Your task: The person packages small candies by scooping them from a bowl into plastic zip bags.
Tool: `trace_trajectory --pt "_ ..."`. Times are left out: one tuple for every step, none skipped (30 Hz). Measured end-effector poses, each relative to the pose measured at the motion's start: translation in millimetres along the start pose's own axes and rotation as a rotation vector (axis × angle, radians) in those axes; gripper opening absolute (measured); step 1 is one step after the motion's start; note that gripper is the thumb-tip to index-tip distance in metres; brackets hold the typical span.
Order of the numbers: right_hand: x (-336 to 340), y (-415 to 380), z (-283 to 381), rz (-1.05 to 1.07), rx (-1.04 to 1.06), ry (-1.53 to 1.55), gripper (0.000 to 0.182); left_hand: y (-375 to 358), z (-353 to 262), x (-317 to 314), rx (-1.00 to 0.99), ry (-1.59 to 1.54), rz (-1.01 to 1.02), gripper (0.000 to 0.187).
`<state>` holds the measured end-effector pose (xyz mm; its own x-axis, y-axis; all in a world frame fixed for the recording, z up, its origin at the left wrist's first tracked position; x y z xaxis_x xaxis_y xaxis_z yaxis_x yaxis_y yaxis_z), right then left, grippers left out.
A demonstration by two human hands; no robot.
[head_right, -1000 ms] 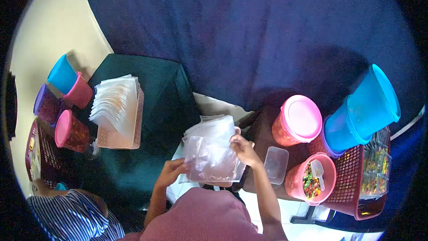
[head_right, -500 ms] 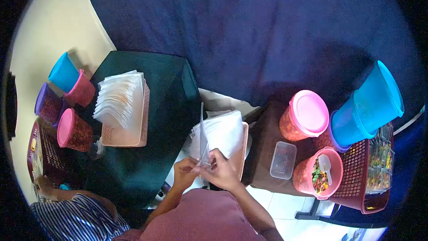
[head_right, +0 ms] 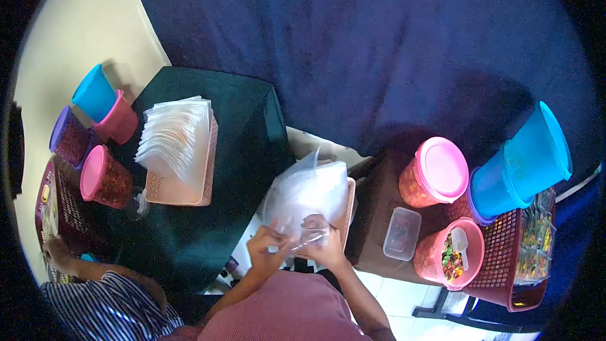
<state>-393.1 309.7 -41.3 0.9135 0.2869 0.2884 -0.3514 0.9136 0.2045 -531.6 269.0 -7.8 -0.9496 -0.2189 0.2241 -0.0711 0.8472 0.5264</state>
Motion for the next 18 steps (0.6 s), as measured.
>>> trace_trajectory --pt "-5 -1 0 0.059 -0.045 0.036 0.040 2 -6 -5 -0.045 0.042 0.042 0.020" --pt "-9 0 0 0.061 -0.040 0.035 0.040 1 -7 -6 -0.049 0.044 0.038 0.020" --pt "-12 0 0 0.047 -0.032 0.199 0.045 0 -8 -7 -0.064 0.082 0.036 0.021" --pt "-13 -1 -2 0.030 -0.025 0.363 0.050 0 -9 -8 -0.079 0.119 0.036 0.021" --pt "-17 -3 -6 0.087 -0.039 0.511 0.054 1 -10 -10 -0.082 0.117 0.039 0.021" --pt "-18 -3 -7 0.083 -0.040 0.512 0.054 2 -11 -11 -0.088 0.117 0.031 0.021" --pt "-18 -4 -8 0.049 -0.043 0.569 0.053 1 -12 -11 -0.093 0.117 0.025 0.021" --pt "-17 -6 -10 0.012 -0.049 0.625 0.052 -1 -11 -14 -0.091 0.113 0.033 0.021" --pt "-16 -8 -10 0.002 -0.056 0.625 0.052 -3 -9 -18 -0.072 0.130 0.055 0.021" --pt "-12 -7 -12 -0.023 -0.110 0.634 0.047 -4 -7 -23 -0.055 0.146 0.074 0.022" --pt "-8 -9 -16 -0.046 -0.166 0.643 0.043 -5 -9 -25 -0.051 0.140 0.078 0.022" --pt "-3 -10 -21 -0.050 -0.169 0.640 0.043 -4 -9 -31 0.005 0.131 0.160 0.023" --pt "3 -11 -23 0.005 -0.113 0.559 0.040 -3 -7 -36 0.059 0.123 0.240 0.026" --pt "8 -12 -23 0.061 -0.057 0.479 0.039 -2 -8 -38 0.061 0.121 0.242 0.026" --pt "15 -16 -29 0.073 -0.126 0.574 0.039 0 -10 -42 0.037 0.032 0.272 0.033" --pt "27 -18 -28 0.073 -0.126 0.574 0.039 1 -13 -45 0.012 -0.055 0.301 0.041" --pt "37 -21 -28 0.129 -0.178 0.658 0.039 -9 3 -52 0.140 -0.136 0.371 0.063" --pt "47 -26 -29 0.182 -0.230 0.741 0.040 -4 -2 -54 0.139 -0.137 0.377 0.063"
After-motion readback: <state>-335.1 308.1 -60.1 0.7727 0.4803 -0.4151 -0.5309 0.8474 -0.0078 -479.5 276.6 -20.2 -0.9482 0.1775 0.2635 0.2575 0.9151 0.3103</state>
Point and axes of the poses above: each hand's wrist, its own y-axis towards the middle knuckle, its own x-axis out of the back of the hand, z = x × y, the point moved 7 cm from there along y, towards the middle knuckle, and after that the axes turned 6 degrees about z, right-handed, at the moved point
